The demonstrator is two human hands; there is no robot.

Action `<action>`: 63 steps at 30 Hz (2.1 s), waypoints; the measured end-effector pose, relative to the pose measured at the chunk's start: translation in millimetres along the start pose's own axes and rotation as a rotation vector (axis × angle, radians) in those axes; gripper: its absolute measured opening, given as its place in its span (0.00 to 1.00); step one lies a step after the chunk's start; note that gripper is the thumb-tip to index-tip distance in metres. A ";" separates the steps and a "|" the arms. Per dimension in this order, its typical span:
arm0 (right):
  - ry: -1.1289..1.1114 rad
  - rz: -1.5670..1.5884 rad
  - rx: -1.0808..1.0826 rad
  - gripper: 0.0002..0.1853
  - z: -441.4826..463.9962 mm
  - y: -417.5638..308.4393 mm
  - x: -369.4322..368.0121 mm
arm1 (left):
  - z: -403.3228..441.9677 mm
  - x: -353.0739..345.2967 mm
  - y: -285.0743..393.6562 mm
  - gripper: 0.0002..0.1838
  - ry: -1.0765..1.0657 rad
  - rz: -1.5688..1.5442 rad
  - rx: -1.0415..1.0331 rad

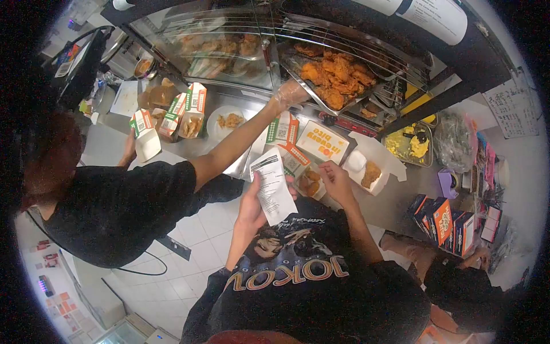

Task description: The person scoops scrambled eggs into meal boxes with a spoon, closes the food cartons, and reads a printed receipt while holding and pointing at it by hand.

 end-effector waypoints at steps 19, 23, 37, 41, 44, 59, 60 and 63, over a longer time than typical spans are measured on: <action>-0.237 -0.149 0.015 0.12 -11.2 -18.6 -5.5 | -9.6 15.8 -4.9 0.34 0.024 -0.028 -0.002; -0.272 -0.128 0.005 0.12 -10.0 -15.7 -11.4 | -9.2 26.3 -6.0 0.36 0.044 -0.018 -0.004; -0.273 0.042 0.124 0.12 17.1 -66.5 -28.8 | 75.8 2.2 126.6 0.33 -0.409 -0.321 -0.180; -0.027 0.127 0.327 0.14 22.4 -207.1 -6.9 | 93.5 -12.6 149.1 0.33 -0.488 -0.248 -0.209; 0.055 -0.255 0.564 0.18 26.9 -279.2 -9.5 | 105.5 -22.3 153.5 0.33 -0.591 -0.327 -0.178; 0.034 -0.664 0.559 0.28 50.3 -309.3 -53.0 | 129.4 -24.3 172.5 0.33 -0.704 -0.503 -0.148; 0.037 -0.686 0.559 0.29 51.3 -309.7 -54.9 | 130.1 -23.6 173.7 0.33 -0.705 -0.483 -0.169; 0.053 -0.716 0.561 0.32 54.5 -309.6 -60.3 | 135.5 -22.5 174.3 0.33 -0.713 -0.573 -0.138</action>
Point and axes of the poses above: each hand's wrist, its own z-axis towards the middle knuckle, its own x-axis out of the back of the hand, y = z × x, the point moved 4 cm from there along z, towards the middle knuckle, and after that the axes turned 7 degrees about -z, right-handed, at the moved point
